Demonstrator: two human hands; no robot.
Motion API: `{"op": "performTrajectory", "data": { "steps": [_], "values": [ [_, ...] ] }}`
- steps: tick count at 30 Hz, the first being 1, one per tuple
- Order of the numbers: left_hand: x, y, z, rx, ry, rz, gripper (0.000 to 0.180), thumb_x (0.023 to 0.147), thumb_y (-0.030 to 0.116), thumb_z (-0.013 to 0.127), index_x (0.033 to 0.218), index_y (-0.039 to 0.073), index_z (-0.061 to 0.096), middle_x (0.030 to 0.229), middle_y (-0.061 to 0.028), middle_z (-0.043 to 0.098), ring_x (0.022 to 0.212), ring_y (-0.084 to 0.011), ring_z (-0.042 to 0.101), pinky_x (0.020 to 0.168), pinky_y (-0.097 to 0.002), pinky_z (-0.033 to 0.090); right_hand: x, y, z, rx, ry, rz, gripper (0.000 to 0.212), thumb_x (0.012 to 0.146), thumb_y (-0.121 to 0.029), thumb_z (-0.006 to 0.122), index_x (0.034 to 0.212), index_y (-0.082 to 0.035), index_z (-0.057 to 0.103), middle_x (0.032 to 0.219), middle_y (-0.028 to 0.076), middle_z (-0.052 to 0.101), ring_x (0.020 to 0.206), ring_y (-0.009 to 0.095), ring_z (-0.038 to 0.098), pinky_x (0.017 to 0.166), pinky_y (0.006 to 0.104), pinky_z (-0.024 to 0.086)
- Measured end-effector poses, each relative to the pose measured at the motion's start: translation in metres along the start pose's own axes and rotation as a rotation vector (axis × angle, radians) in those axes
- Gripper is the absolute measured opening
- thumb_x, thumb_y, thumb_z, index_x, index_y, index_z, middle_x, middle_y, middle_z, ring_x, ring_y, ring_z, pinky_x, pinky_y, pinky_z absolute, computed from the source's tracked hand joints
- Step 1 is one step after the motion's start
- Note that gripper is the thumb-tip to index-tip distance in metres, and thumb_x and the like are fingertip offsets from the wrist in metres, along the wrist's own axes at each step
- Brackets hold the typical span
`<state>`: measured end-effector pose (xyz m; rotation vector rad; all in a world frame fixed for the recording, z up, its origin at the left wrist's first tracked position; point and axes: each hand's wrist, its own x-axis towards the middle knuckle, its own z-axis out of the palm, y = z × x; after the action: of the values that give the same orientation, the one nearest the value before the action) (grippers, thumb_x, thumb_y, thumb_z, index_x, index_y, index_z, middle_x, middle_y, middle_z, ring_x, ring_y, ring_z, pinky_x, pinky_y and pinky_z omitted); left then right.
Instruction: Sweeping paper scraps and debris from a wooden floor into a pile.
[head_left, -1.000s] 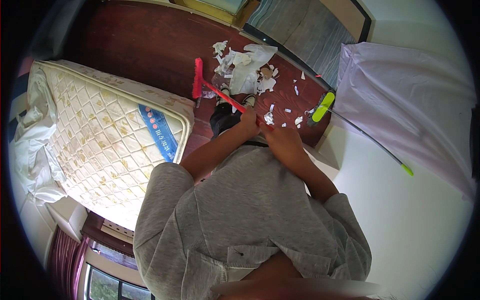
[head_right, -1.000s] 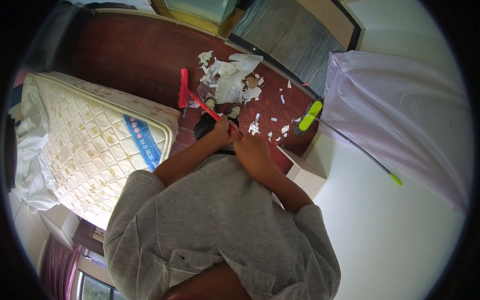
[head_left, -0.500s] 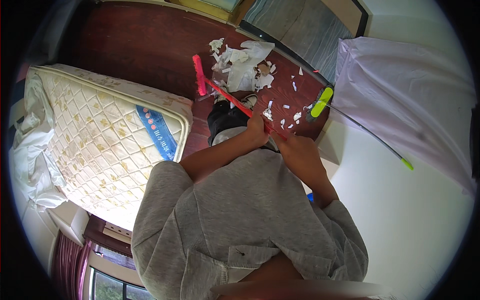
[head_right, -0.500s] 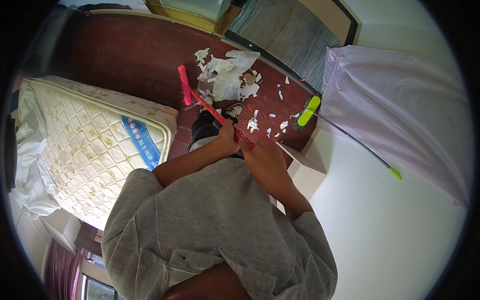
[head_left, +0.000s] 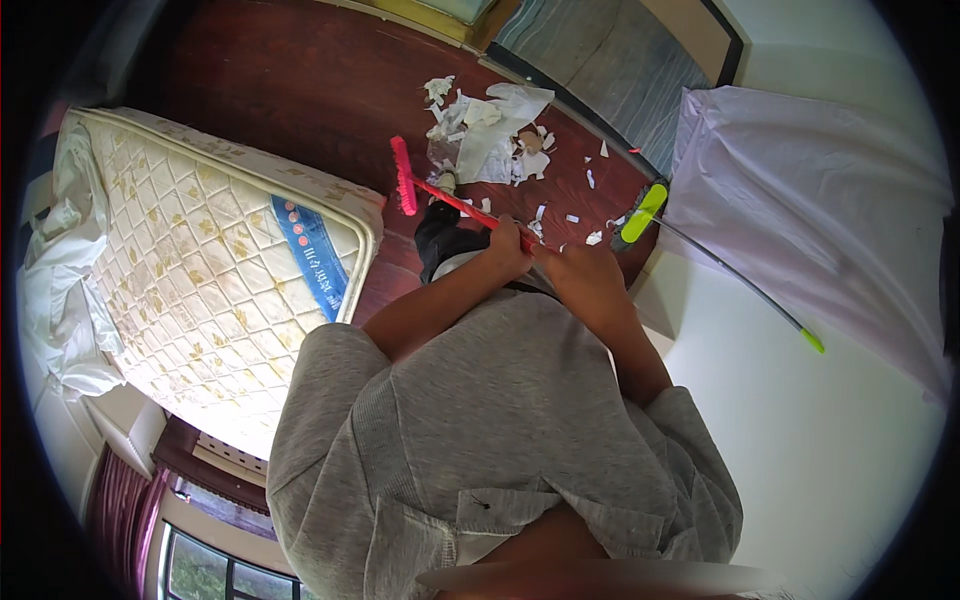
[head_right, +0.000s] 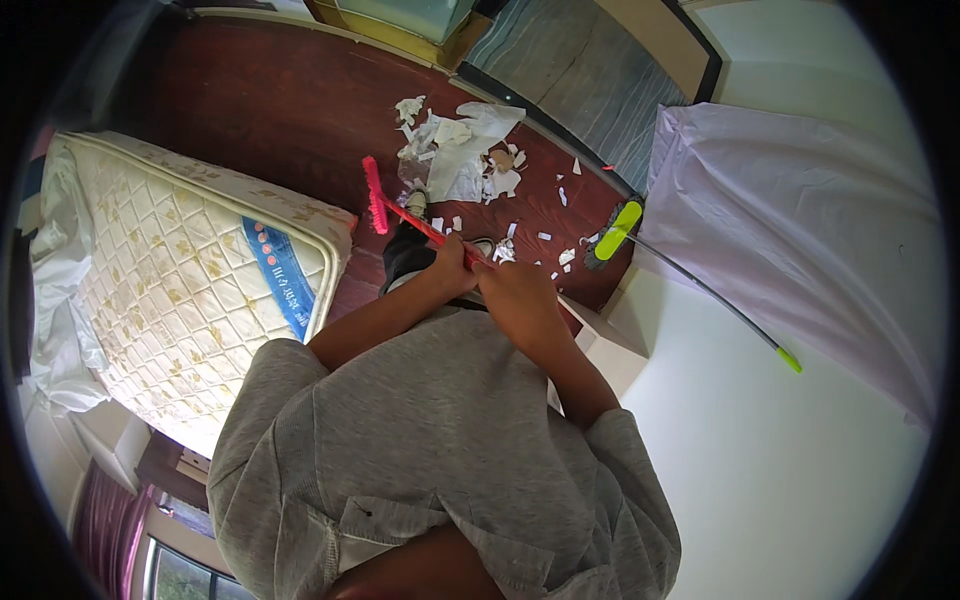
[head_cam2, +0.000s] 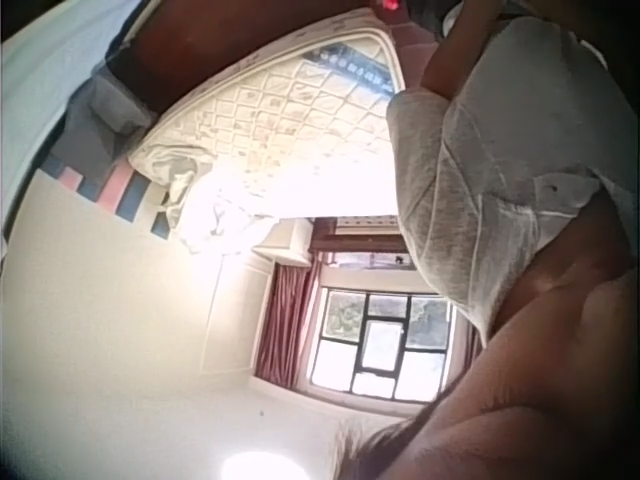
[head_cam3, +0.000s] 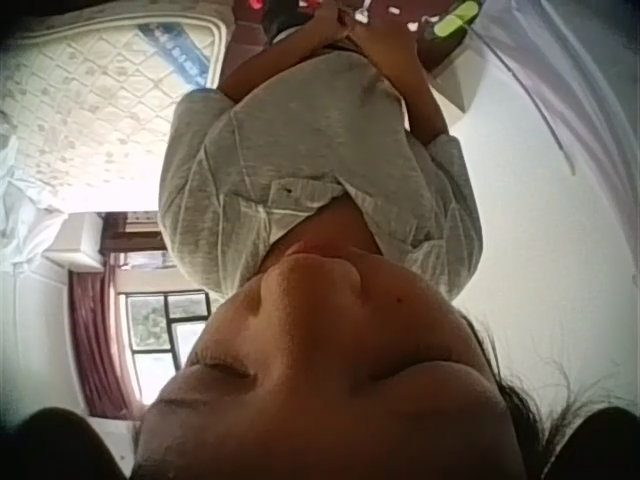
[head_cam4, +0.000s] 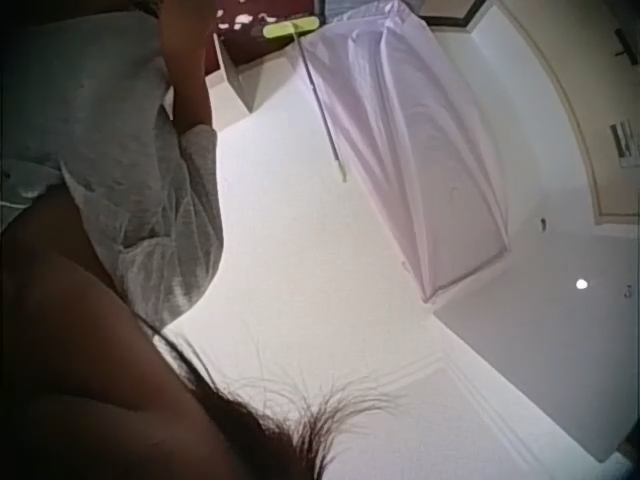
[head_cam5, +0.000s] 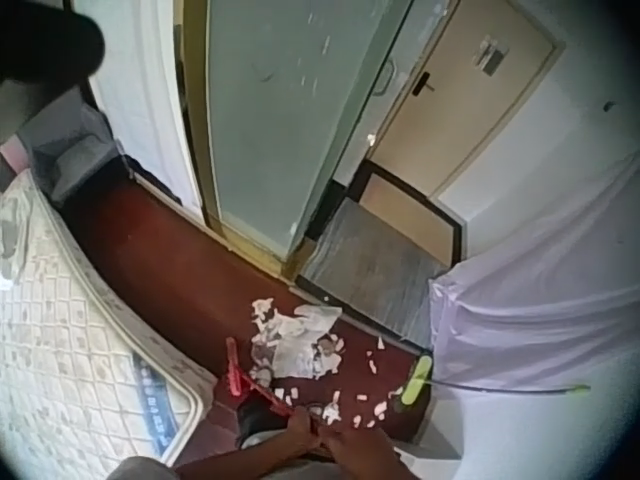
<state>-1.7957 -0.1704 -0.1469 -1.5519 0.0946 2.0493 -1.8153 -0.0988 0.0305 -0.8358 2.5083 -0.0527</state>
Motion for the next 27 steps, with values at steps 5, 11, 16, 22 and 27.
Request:
{"op": "performTrajectory", "data": {
  "steps": [5,11,16,22,27],
  "values": [
    [0.023,-0.020,0.002,0.003,-0.088,-0.020,0.022,0.073,0.014,0.037,0.053,0.008,0.038,0.051,-0.0072,0.042,0.048,-0.0193,0.042,0.052,-0.0319,0.041,-0.025,0.017,0.013,-0.045,0.043,0.027,0.014,0.072,-0.010,0.051,0.084,-0.005,0.056,0.057,0.011,0.054,0.056,0.026,0.059,0.046,0.0375,0.045],
    [0.036,-0.038,0.020,0.160,-0.242,-0.108,0.018,0.073,0.011,0.039,0.056,0.007,0.039,0.053,-0.0061,0.043,0.051,-0.0168,0.048,0.047,-0.0279,0.043,-0.053,0.035,0.023,-0.046,0.109,0.144,0.016,0.072,-0.011,0.051,0.087,-0.006,0.055,0.057,0.010,0.055,0.055,0.025,0.059,0.046,0.0372,0.045],
    [0.041,-0.061,0.036,0.423,-0.217,-0.152,0.018,0.082,0.014,0.040,0.066,0.005,0.044,0.056,-0.0060,0.046,0.055,-0.0171,0.051,0.055,-0.0290,0.047,-0.083,0.049,0.039,-0.066,0.076,0.278,0.027,0.071,-0.010,0.051,0.097,-0.009,0.057,0.061,0.012,0.057,0.058,0.025,0.060,0.050,0.0380,0.046],
    [0.036,-0.079,0.039,0.293,-0.321,-0.126,0.024,0.090,0.021,0.037,0.074,0.004,0.044,0.062,-0.0075,0.047,0.061,-0.0192,0.050,0.061,-0.0315,0.046,-0.108,0.056,0.027,0.129,0.197,0.368,0.029,0.072,-0.009,0.050,0.102,-0.008,0.054,0.064,0.015,0.057,0.063,0.030,0.059,0.054,0.0407,0.045],
    [0.047,-0.070,0.044,0.330,-0.379,0.043,0.019,0.088,0.017,0.039,0.074,0.004,0.043,0.063,-0.0080,0.046,0.061,-0.0196,0.048,0.059,-0.0319,0.045,-0.095,0.069,0.047,0.400,0.188,0.390,0.030,0.077,-0.011,0.048,0.107,-0.006,0.049,0.070,0.019,0.057,0.066,0.035,0.058,0.057,0.0448,0.044]
  ]
}}
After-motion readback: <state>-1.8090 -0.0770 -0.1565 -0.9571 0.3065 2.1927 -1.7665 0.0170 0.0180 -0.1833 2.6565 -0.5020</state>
